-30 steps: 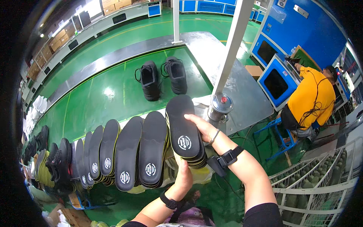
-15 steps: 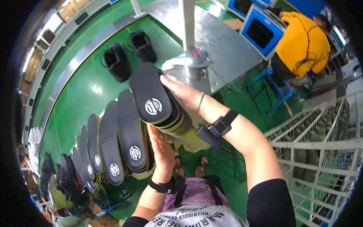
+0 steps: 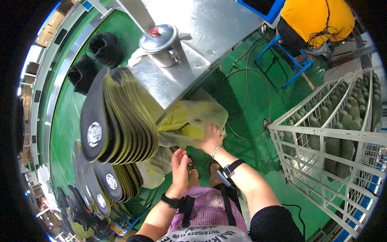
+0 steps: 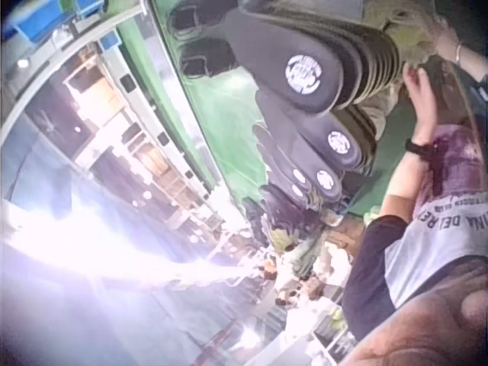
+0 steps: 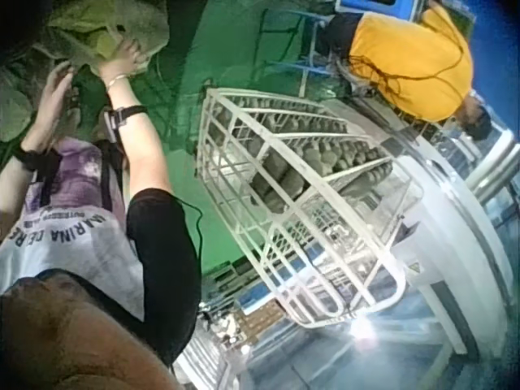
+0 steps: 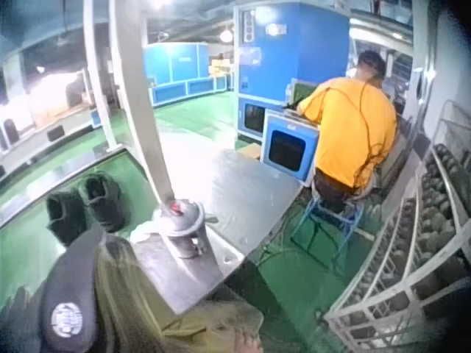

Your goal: Inspecting black shoes and inserting insoles on a factory conveyor belt.

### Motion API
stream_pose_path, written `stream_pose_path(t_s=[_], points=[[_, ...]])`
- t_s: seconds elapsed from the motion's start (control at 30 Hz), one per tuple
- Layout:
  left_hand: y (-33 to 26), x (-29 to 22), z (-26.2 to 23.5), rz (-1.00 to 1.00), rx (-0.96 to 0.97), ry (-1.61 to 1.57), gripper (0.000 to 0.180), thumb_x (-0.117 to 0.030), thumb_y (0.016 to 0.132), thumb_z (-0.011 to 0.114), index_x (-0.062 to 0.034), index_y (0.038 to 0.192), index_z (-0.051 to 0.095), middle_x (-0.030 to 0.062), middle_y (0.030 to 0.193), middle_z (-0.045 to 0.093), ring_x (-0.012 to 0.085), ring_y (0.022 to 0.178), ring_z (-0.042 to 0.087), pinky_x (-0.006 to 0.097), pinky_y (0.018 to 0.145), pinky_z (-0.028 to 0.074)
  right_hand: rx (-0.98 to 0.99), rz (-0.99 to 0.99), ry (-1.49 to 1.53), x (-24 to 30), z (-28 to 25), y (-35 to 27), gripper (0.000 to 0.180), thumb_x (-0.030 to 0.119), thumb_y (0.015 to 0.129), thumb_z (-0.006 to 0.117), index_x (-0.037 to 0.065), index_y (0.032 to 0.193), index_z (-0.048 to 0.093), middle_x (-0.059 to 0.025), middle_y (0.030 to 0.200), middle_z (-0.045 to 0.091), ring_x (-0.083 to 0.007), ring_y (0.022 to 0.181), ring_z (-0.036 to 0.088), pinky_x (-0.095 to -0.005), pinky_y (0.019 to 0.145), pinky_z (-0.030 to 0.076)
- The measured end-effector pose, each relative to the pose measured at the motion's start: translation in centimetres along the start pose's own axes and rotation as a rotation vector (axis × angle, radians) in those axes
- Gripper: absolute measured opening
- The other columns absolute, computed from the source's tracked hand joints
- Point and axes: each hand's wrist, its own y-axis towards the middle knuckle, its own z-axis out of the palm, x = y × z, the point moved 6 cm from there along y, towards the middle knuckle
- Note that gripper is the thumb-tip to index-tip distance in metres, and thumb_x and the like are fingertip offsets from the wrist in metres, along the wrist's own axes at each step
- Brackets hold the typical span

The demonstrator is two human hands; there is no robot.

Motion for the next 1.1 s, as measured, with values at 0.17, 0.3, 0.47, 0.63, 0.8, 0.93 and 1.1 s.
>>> stream_pose_path(t_s=[0.17, 0.3, 0.47, 0.63, 0.8, 0.93, 1.1], points=[[9.5, 9.8, -0.9, -0.062, -0.103, 0.339, 0.028, -0.016, 0.084, 0.051, 0.0015, 0.106, 0.052, 0.0143, 0.1, 0.056, 0.0221, 0.096, 0.054, 0.03, 0.084, 0.04, 0.103, 0.181, 0.412, -5.1, 3.0, 1.0, 0.017, 0.009, 0.074, 0.053, 0.001, 0.088, 0.058, -0.0202, 0.086, 0.057, -0.0377, 0.082, 0.053, -0.0381, 0.069, 0.045], [17.2, 13.9, -0.1, 0.048, 0.001, 1.014, 0.035, -0.015, 0.079, 0.058, -0.0014, 0.11, 0.049, 0.0104, 0.096, 0.056, 0.0223, 0.082, 0.054, 0.035, 0.071, 0.044, 0.04, 0.194, 0.697, -6.5, 2.5, 0.4, 0.017, 0.003, 0.075, 0.051, 0.0, 0.091, 0.057, -0.019, 0.087, 0.056, -0.0333, 0.081, 0.055, -0.0361, 0.07, 0.045], [22.4, 15.0, 2.1, -0.029, 0.139, 1.362, 0.042, -0.024, 0.068, 0.064, -0.0019, 0.103, 0.053, 0.0181, 0.1, 0.056, 0.0337, 0.094, 0.053, 0.041, 0.082, 0.042, 0.05, 0.114, 0.843, -5.6, 2.3, -0.6, 0.02, -0.002, 0.073, 0.05, 0.0, 0.093, 0.055, -0.0163, 0.088, 0.057, -0.0295, 0.08, 0.055, -0.0331, 0.072, 0.045], [25.5, 16.1, 2.8, 0.035, 0.202, 1.59, 0.043, -0.023, 0.067, 0.065, -0.0021, 0.104, 0.053, 0.0179, 0.1, 0.056, 0.0337, 0.095, 0.052, 0.041, 0.082, 0.041, 0.168, 0.051, 0.962, -5.2, 2.9, -0.3, 0.02, 0.0, 0.074, 0.052, 0.001, 0.094, 0.057, -0.0154, 0.085, 0.056, -0.0333, 0.08, 0.054, -0.036, 0.071, 0.044], [28.3, 18.2, 0.7, 0.109, 0.205, 1.699, 0.045, -0.023, 0.066, 0.065, -0.0023, 0.104, 0.053, 0.0177, 0.101, 0.056, 0.0336, 0.095, 0.052, 0.041, 0.083, 0.041, 0.201, 0.046, 1.067, -6.2, 3.8, -0.2, 0.025, 0.001, 0.072, 0.054, 0.004, 0.096, 0.056, -0.0145, 0.089, 0.055, -0.0343, 0.081, 0.054, -0.0378, 0.07, 0.046], [30.2, 18.7, -0.2, 0.148, 0.205, 1.747, 0.046, -0.022, 0.065, 0.066, -0.0024, 0.104, 0.052, 0.0176, 0.101, 0.055, 0.0336, 0.096, 0.051, 0.041, 0.083, 0.041, 0.181, 0.016, 1.132, -6.4, 4.6, -0.3, 0.027, -0.002, 0.07, 0.054, 0.005, 0.097, 0.055, -0.0136, 0.089, 0.055, -0.0338, 0.081, 0.054, -0.0376, 0.069, 0.046], [31.3, 18.6, -0.4, 0.181, 0.212, 1.779, 0.047, -0.022, 0.064, 0.066, -0.0026, 0.105, 0.052, 0.0174, 0.101, 0.055, 0.0336, 0.097, 0.051, 0.042, 0.084, 0.04, 0.164, 0.02, 1.142, -6.7, 5.3, -0.1, 0.028, -0.001, 0.07, 0.054, 0.004, 0.097, 0.054, -0.0139, 0.089, 0.055, -0.0337, 0.08, 0.054, -0.0388, 0.068, 0.046]])
